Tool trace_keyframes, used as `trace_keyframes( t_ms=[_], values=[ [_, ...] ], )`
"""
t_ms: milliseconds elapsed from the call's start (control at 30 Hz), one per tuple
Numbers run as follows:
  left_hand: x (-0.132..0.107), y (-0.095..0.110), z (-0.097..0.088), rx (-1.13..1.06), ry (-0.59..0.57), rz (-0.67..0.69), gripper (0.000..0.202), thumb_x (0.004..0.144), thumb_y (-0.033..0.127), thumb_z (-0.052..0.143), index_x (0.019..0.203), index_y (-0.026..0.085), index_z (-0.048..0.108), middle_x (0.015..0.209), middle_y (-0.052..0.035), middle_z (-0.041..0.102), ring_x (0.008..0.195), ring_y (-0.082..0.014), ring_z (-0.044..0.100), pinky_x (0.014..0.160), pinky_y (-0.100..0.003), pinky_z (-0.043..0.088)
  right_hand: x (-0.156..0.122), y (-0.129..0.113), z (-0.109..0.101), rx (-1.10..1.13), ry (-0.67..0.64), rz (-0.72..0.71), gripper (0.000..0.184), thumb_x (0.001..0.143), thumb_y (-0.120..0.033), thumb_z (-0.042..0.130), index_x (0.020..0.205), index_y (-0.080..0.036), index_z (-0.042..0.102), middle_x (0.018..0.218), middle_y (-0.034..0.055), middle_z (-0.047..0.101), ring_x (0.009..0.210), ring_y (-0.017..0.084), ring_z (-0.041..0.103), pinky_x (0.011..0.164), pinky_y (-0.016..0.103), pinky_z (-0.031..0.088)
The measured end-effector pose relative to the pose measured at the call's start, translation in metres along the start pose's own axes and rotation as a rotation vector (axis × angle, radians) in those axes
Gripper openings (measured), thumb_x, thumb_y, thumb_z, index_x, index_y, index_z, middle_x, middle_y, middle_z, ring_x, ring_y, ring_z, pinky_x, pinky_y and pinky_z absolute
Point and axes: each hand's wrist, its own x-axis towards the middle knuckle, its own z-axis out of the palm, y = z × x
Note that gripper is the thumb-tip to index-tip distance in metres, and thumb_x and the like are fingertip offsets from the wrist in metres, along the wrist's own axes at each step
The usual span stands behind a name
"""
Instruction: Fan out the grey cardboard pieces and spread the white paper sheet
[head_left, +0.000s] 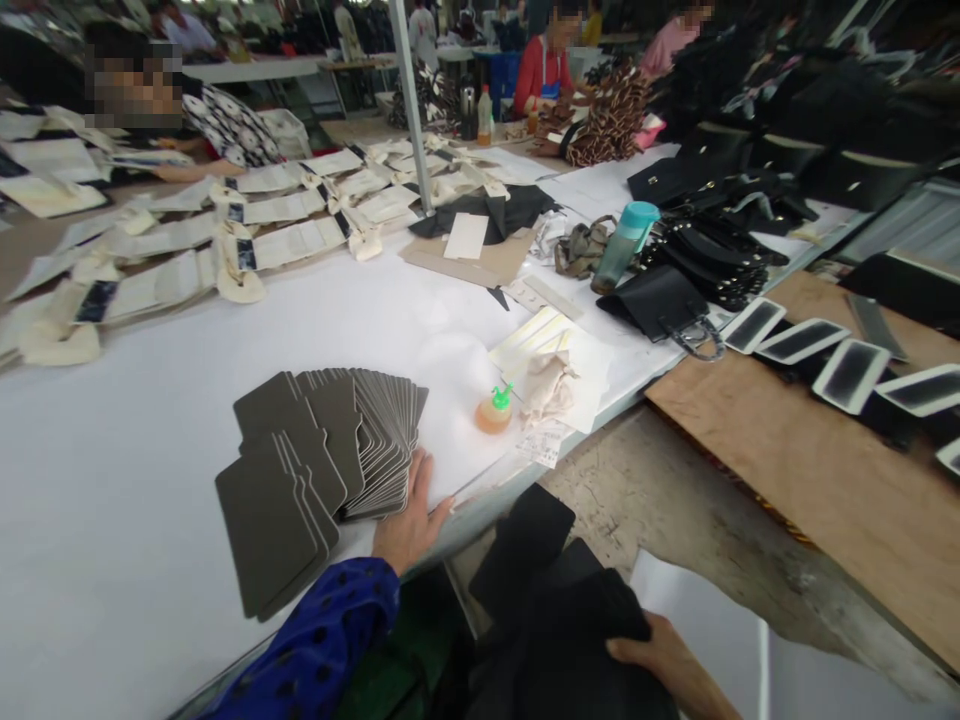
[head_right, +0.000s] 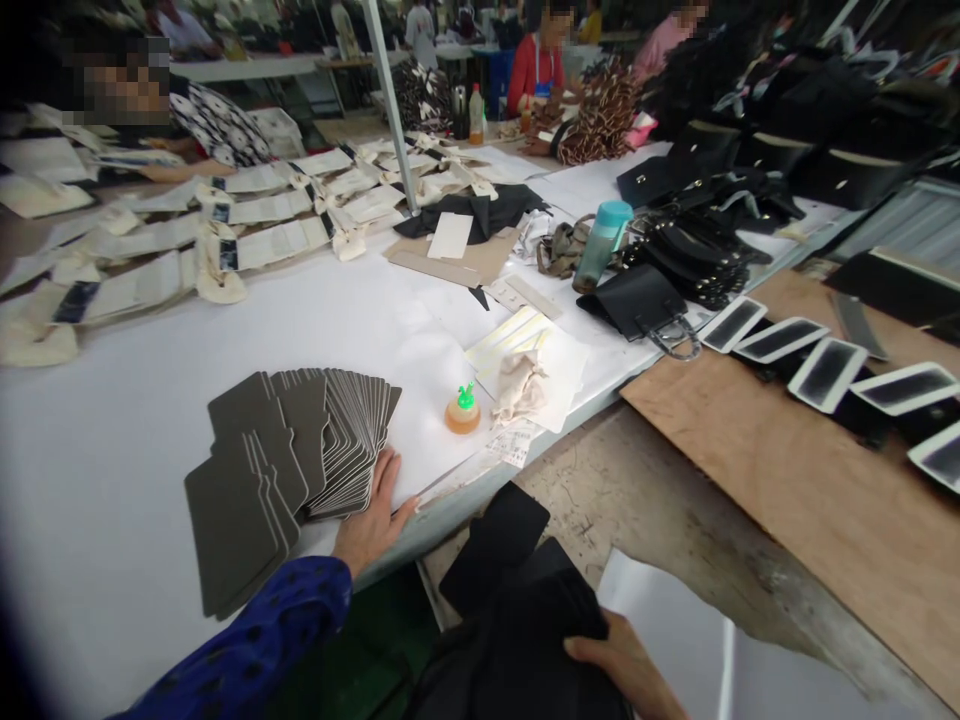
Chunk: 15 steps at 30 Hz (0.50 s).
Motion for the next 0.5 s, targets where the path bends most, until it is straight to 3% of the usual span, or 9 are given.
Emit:
trace_keyframes(
  t_ms=[67, 133, 200, 267, 333, 500],
  values=[
    [0.0, 0.0, 0.001, 0.003, 0.005, 0.005, 0.069, 0.095, 0.045, 0.053, 0.153, 0.013, 0.031, 0.158, -0.0165, 0.041, 0.146, -0.0371, 0.037, 0.121, -0.051, 0.027, 0.024, -0.002, 0.035, -0.093, -0.024, 0.038, 0.018, 0.091, -0.033, 0.069, 0.098, -0.017, 0.069, 0.088, 0.0003, 0.072, 0.076, 0.016, 0.069, 0.07, 0.032, 0.059],
    [-0.001, -0.001, 0.002, 0.007, 0.004, 0.002, 0.07, 0.096, 0.045, 0.053, 0.154, 0.013, 0.031, 0.158, -0.0162, 0.041, 0.145, -0.0368, 0.037, 0.121, -0.051, 0.027, 0.041, -0.004, 0.054, -0.2, 0.052, 0.049, 0.022, 0.09, -0.028, 0.07, 0.109, -0.019, 0.068, 0.115, 0.0052, 0.069, 0.102, 0.023, 0.067, 0.087, 0.041, 0.057],
    [-0.001, -0.001, 0.004, 0.01, -0.003, -0.004, 0.07, 0.096, 0.046, 0.052, 0.154, 0.013, 0.03, 0.159, -0.0153, 0.039, 0.146, -0.0363, 0.037, 0.12, -0.05, 0.029, 0.051, -0.006, 0.06, -0.302, 0.143, 0.053, 0.031, 0.088, -0.026, 0.072, 0.118, -0.02, 0.065, 0.144, 0.0085, 0.053, 0.13, 0.03, 0.05, 0.106, 0.053, 0.045],
    [-0.001, -0.001, 0.005, 0.012, -0.012, -0.008, 0.071, 0.096, 0.047, 0.052, 0.154, 0.013, 0.031, 0.16, -0.0146, 0.039, 0.146, -0.0356, 0.037, 0.119, -0.049, 0.031, 0.054, -0.009, 0.06, -0.381, 0.186, 0.063, 0.033, 0.086, -0.026, 0.074, 0.118, -0.02, 0.066, 0.157, 0.0083, 0.038, 0.142, 0.034, 0.035, 0.112, 0.059, 0.035],
    [-0.001, -0.001, 0.005, 0.011, -0.016, -0.007, 0.07, 0.096, 0.047, 0.051, 0.153, 0.011, 0.032, 0.16, -0.0151, 0.039, 0.146, -0.0351, 0.037, 0.119, -0.048, 0.032, 0.051, -0.014, 0.056, -0.428, 0.187, 0.066, 0.032, 0.086, -0.027, 0.074, 0.117, -0.02, 0.066, 0.157, 0.0082, 0.038, 0.142, 0.034, 0.035, 0.112, 0.059, 0.036],
    [0.0, -0.002, 0.002, 0.01, -0.005, -0.001, 0.068, 0.096, 0.046, 0.052, 0.151, 0.009, 0.037, 0.158, -0.0169, 0.041, 0.146, -0.0371, 0.037, 0.12, -0.05, 0.03, 0.041, -0.031, 0.037, -0.468, 0.109, 0.007, 0.029, 0.093, -0.035, 0.066, 0.118, -0.021, 0.065, 0.131, 0.0079, 0.061, 0.111, 0.025, 0.062, 0.094, 0.046, 0.054]
  ],
)
